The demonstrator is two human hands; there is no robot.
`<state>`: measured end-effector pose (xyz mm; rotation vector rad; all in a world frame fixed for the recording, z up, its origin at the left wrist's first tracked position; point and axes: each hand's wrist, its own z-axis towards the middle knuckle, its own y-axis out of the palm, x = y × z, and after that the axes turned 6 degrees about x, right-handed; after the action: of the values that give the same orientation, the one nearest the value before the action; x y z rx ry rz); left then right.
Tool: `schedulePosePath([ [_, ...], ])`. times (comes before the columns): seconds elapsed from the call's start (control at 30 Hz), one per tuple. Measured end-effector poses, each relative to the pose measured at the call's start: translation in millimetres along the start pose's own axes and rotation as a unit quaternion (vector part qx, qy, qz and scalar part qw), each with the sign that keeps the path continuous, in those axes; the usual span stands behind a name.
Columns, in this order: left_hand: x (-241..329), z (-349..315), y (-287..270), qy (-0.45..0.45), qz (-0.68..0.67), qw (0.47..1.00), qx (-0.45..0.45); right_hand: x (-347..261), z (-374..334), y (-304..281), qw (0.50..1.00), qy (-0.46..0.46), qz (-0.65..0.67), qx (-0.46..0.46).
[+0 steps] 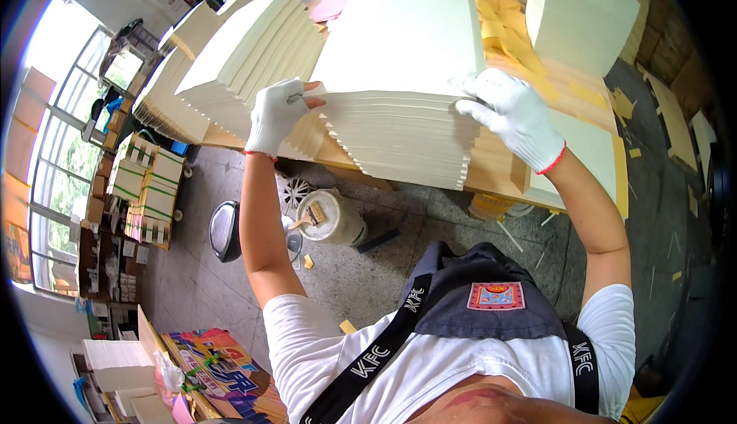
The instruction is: The person repeatedly picks up white rectangular boards from a table and stacks them onto a growing pile. They handle the boards with gloved hands, aligning them carefully before placing them down.
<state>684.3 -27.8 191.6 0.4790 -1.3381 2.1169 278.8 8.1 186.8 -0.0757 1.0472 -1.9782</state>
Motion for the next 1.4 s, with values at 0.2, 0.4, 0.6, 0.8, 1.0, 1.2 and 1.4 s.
schedulePosePath([
  [0.2,29.1,-8.3,0.1,0.013,0.010,1.000,0.008,4.5,-2.3,3.7,0.999,-0.027,0.004,0.020],
  [0.4,54.9,-13.6,5.6,-0.001,0.096,0.995,0.012,26.4,-11.4,32.0,0.981,-0.121,-0.105,0.110],
  [0.6,125.3,-70.7,90.8,0.244,0.163,0.886,0.360,29.7,-88.7,33.5,0.970,-0.094,-0.037,0.220],
  [0.8,255.2,-126.6,325.1,0.341,-0.198,0.917,-0.055,77.4,-291.5,24.2,0.955,0.260,0.008,0.141],
  [1.0,364.8,-134.8,522.9,0.466,-0.028,0.846,-0.258,115.6,-426.4,-39.0,0.800,0.540,0.030,0.260],
  [1.2,429.4,-123.0,606.3,0.639,0.099,0.668,-0.368,97.4,-484.8,-69.5,0.718,0.600,0.102,0.338],
  [1.4,459.1,-98.4,623.0,0.677,0.118,0.584,-0.433,96.7,-532.8,-48.7,0.651,0.627,0.155,0.400],
])
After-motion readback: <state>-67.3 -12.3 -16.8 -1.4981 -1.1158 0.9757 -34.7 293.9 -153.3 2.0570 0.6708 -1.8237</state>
